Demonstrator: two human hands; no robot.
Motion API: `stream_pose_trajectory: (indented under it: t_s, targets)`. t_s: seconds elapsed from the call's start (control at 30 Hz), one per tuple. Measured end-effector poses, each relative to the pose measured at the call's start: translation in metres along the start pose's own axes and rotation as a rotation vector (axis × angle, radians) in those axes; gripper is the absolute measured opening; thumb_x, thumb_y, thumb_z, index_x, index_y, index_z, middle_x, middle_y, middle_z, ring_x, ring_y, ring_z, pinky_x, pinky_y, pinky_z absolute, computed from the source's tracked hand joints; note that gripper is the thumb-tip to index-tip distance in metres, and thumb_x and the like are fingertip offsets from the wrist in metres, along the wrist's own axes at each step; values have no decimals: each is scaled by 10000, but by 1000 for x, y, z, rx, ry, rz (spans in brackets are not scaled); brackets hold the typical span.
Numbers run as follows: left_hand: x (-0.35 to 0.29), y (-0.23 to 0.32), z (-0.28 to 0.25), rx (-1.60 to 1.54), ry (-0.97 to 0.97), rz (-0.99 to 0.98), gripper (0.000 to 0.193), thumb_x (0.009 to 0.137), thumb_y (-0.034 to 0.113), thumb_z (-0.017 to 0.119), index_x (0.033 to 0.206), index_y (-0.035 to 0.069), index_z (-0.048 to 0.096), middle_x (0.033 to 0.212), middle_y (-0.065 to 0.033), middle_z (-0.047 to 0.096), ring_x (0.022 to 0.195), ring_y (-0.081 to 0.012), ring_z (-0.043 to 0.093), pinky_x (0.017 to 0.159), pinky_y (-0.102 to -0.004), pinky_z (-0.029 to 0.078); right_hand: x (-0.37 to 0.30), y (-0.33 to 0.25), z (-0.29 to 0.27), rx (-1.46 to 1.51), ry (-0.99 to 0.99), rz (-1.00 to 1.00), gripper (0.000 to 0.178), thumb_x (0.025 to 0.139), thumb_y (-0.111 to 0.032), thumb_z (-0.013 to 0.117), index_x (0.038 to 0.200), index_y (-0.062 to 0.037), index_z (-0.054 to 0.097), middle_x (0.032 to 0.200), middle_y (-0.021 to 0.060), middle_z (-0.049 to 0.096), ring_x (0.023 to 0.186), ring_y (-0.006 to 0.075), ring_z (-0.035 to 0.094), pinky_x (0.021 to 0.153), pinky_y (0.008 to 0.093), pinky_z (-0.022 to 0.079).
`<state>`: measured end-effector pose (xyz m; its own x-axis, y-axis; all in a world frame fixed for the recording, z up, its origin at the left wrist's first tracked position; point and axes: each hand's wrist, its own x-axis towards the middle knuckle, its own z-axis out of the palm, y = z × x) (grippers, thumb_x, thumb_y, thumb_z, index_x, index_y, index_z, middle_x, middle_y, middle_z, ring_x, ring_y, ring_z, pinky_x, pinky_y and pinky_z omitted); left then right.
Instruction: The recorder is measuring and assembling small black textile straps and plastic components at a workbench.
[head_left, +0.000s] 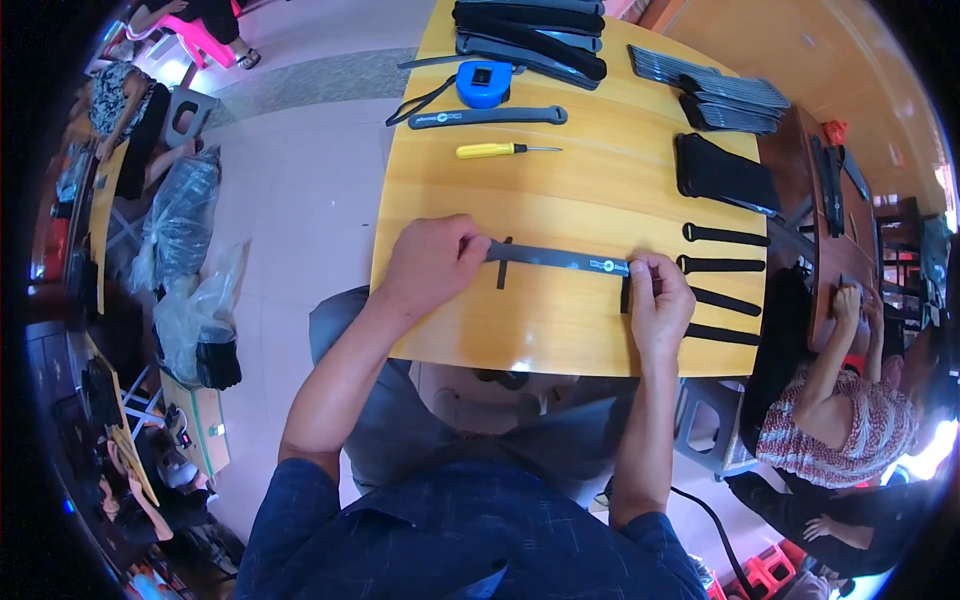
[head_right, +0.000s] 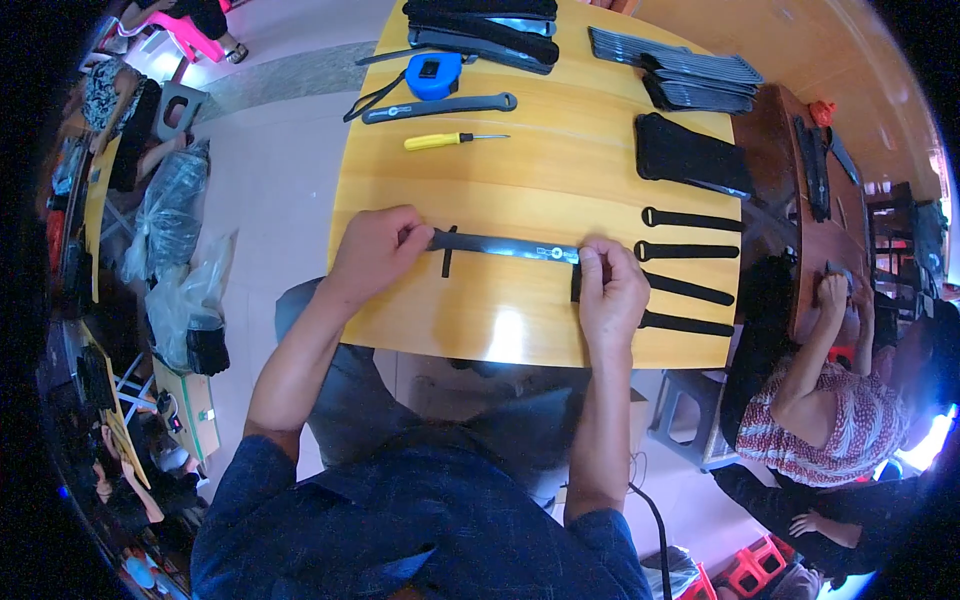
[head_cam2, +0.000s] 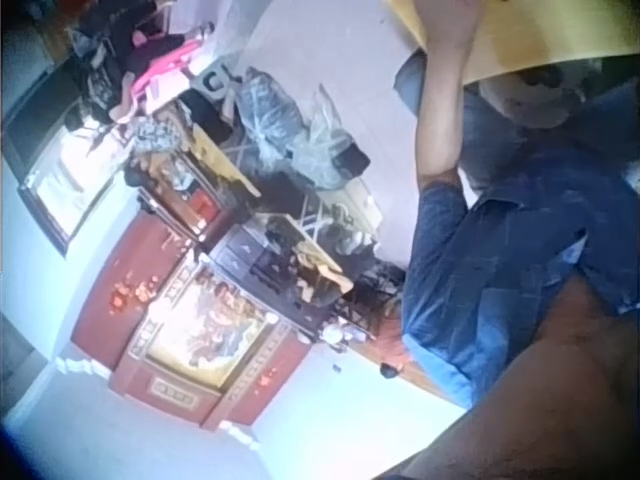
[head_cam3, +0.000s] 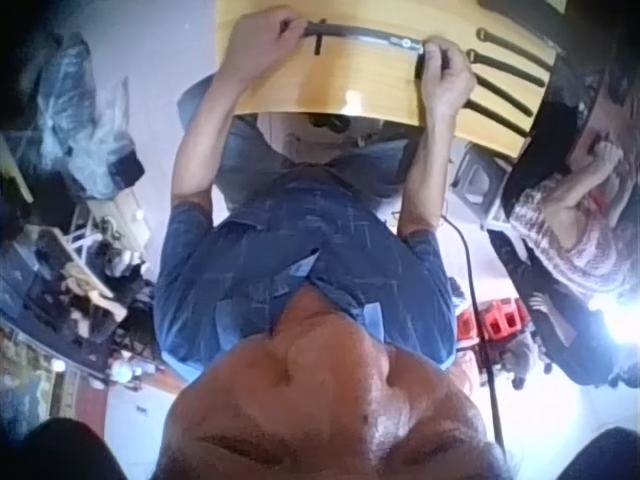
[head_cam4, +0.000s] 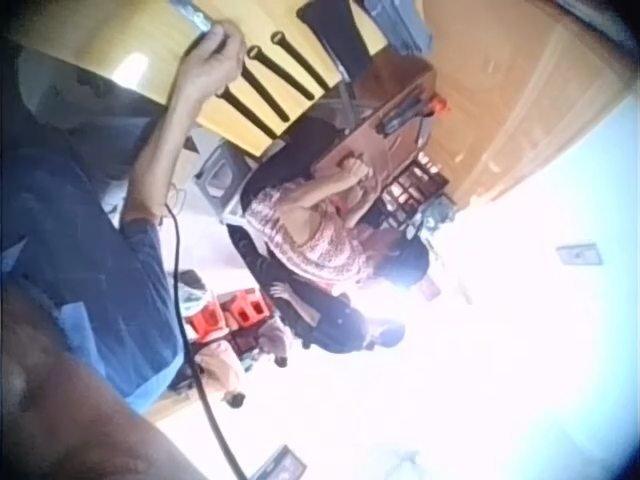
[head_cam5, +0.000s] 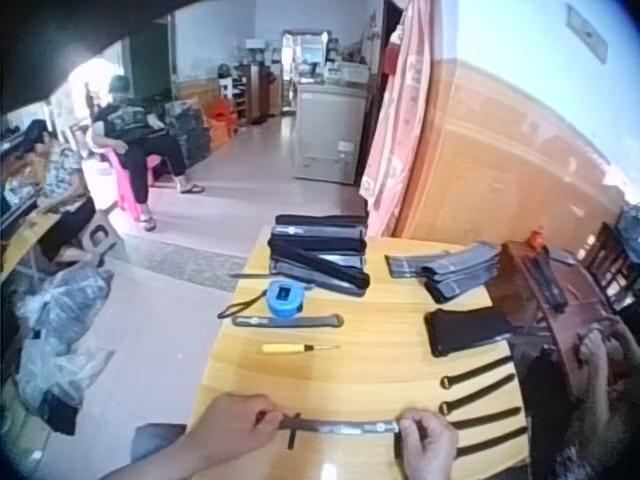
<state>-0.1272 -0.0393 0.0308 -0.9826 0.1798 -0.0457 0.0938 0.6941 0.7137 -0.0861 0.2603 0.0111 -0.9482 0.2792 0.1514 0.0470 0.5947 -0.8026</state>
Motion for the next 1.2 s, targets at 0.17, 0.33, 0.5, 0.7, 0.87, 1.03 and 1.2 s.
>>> stream_pose_trajectory:
  t_s: [0.17, 0.33, 0.5, 0.7, 0.87, 1.03, 1.2]
  targets:
    - [-1, -3, 3, -1, 29, 41, 201, 939, 195, 701, 838, 22, 687, 689, -152, 666, 597, -299, 653, 580, -395, 503, 1, 1, 0, -44, -1, -16, 89, 966, -92, 715, 980, -4, 719, 865, 121, 697, 751, 213, 660, 709, 327, 530]
    - [-1, -3, 3, 38, 33, 35, 194, 931, 201, 697, 842, 28, 692, 714, -163, 682, 636, -328, 678, 608, -416, 527, 2, 0, 0, -81, 1, -54, 77, 962, -86, 712, 960, -9, 711, 861, 136, 693, 752, 250, 666, 711, 345, 531]
    - [0, -3, 5, 68, 40, 20, 191, 931, 202, 692, 838, 35, 694, 719, -164, 688, 645, -342, 680, 612, -426, 529, 1, -4, 2, -108, 16, -99, 64, 961, -80, 708, 959, -16, 707, 847, 138, 684, 741, 259, 665, 700, 352, 529]
    - [2, -5, 7, 86, 41, 18, 201, 931, 213, 687, 830, 39, 690, 728, -168, 693, 665, -370, 685, 630, -457, 538, 1, -4, 1, -102, 6, -88, 60, 958, -78, 709, 964, -19, 708, 850, 139, 684, 737, 259, 665, 694, 355, 529]
    - [2, -1, 9, 142, 46, 4, 215, 911, 237, 679, 799, 54, 691, 732, -160, 702, 703, -387, 695, 670, -504, 560, 1, -6, 1, -160, 29, -148, 50, 958, -74, 703, 962, -24, 705, 876, 152, 686, 759, 296, 677, 707, 378, 536]
    - [-2, 8, 10, 243, 82, 4, 209, 941, 247, 677, 850, 59, 685, 743, -171, 702, 705, -398, 696, 658, -495, 555, 0, -9, 3, -224, 44, -202, 37, 951, -67, 697, 951, -31, 687, 876, 164, 666, 803, 353, 670, 730, 420, 537]
    - [-6, 12, 6, 321, 92, -4, 216, 954, 275, 667, 869, 77, 687, 753, -164, 702, 723, -398, 696, 664, -509, 551, 0, -11, 4, -247, 46, -209, 47, 950, -82, 701, 960, -38, 688, 866, 168, 656, 806, 367, 669, 728, 441, 536]
